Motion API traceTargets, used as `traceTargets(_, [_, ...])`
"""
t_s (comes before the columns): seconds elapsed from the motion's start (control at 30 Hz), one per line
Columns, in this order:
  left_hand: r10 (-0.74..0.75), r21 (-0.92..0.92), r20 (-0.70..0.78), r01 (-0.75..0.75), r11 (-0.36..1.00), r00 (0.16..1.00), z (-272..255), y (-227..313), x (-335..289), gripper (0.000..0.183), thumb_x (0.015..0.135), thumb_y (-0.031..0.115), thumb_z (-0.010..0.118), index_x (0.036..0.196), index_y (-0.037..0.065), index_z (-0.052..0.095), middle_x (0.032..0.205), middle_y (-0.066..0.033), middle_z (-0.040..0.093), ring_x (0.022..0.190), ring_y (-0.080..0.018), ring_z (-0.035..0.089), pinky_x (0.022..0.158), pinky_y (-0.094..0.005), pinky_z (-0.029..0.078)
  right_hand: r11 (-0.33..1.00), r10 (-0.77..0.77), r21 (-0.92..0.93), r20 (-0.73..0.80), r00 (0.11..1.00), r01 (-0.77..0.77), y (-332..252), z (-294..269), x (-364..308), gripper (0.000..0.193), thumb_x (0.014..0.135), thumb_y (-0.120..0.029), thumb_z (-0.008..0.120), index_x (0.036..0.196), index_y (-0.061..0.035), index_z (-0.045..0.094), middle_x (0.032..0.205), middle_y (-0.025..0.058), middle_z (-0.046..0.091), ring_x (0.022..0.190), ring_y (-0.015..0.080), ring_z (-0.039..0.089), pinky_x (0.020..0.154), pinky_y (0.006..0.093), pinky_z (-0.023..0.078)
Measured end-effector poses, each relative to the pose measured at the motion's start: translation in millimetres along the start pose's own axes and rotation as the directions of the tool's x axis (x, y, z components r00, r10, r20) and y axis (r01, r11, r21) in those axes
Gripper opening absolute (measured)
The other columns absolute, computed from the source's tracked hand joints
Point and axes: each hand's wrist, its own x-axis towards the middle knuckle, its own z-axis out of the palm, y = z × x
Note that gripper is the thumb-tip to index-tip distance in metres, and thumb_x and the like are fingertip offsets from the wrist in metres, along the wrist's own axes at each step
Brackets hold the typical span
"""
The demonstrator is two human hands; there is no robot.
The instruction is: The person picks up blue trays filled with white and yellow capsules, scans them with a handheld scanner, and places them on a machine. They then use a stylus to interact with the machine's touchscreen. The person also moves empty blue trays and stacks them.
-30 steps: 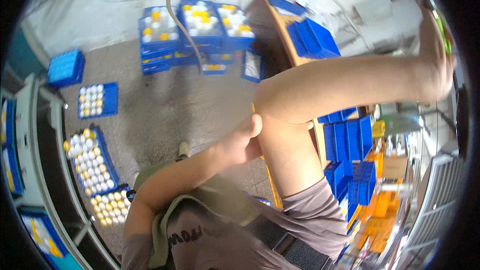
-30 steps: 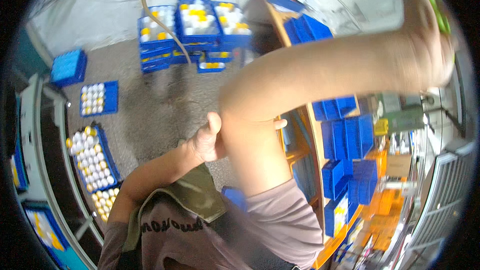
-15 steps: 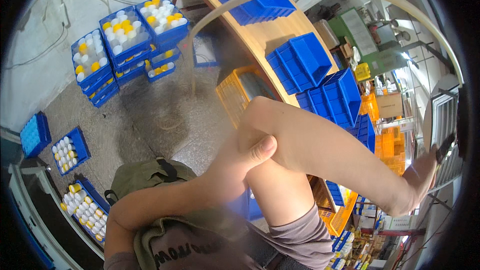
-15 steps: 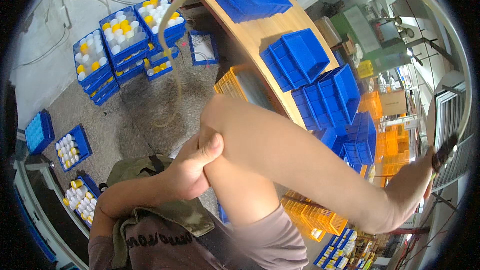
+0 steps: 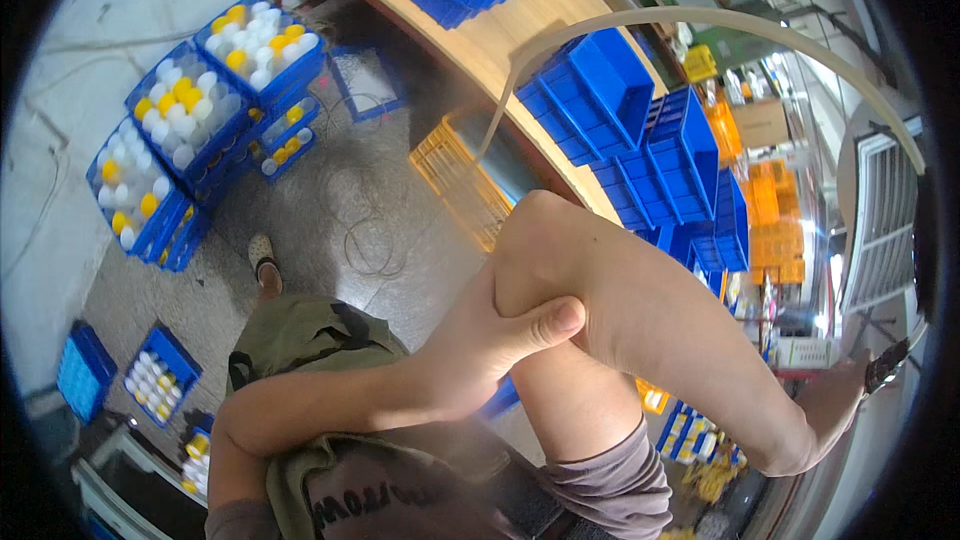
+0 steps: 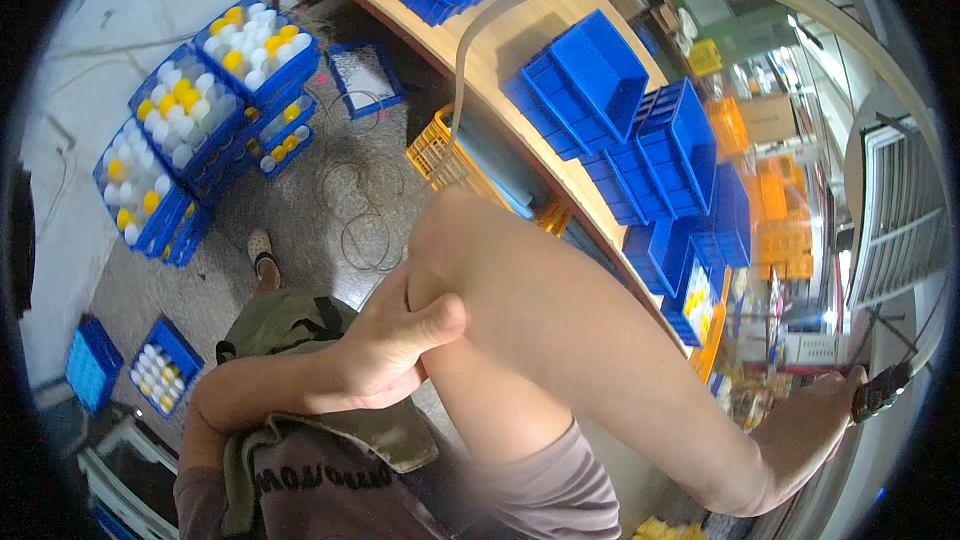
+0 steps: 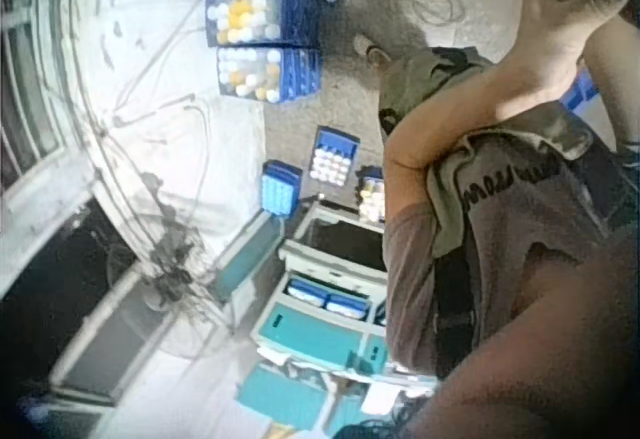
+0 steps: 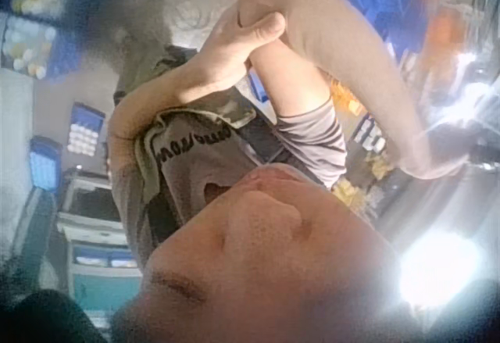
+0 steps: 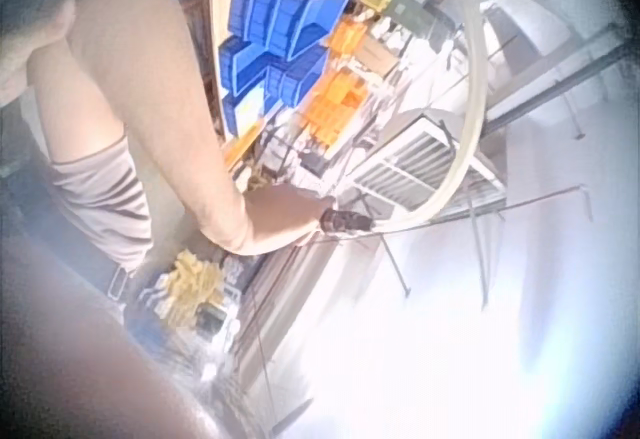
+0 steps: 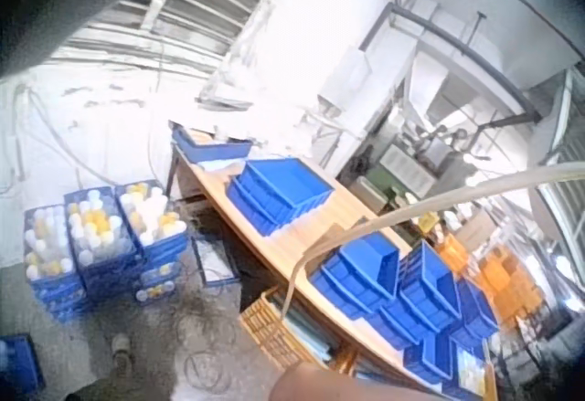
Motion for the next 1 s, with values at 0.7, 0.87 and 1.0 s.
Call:
traceTargets(0.7, [-0.530,0.276,0.032,0.503,0.819,0.847,-12,147,91,0.057,0.081,0.018,0.078,0.128,0.003,0.049,0.117,-0.0057,0.061,0.112,-0.0156,0.055,0.097,-0.0323,0.043,0.999,0.028,0.035,-0.351,0.936,-0.017,31,148,-59,0.033,0.095,-0.036,0.056,0.103,-0.0032,0.054,0.085,0.0097,0.058,0.071,0.0252,0.055,0.070,0.0402,0.049])
traceTargets(0.87, [-0.597,0.330,0.000,0.563,0.758,0.802,0,126,112,0.056,0.081,0.018,0.078,0.128,0.003,0.049,0.118,-0.0057,0.060,0.112,-0.0153,0.055,0.097,-0.0323,0.042,0.997,0.056,0.070,-0.398,0.916,-0.031,31,142,-55,0.033,0.095,-0.036,0.056,0.101,-0.0033,0.054,0.083,0.0098,0.058,0.071,0.0257,0.055,0.070,0.0406,0.049])
traceTargets(1.0, [-0.595,0.335,0.013,0.557,0.760,0.804,1,108,125,0.060,0.081,0.022,0.078,0.128,0.000,0.048,0.119,-0.0085,0.058,0.113,-0.0166,0.054,0.097,-0.0324,0.043,0.997,0.045,0.078,-0.372,0.927,-0.017,34,156,-30,0.033,0.095,-0.036,0.057,0.100,-0.0033,0.055,0.081,0.0098,0.058,0.070,0.0261,0.054,0.070,0.0410,0.049])
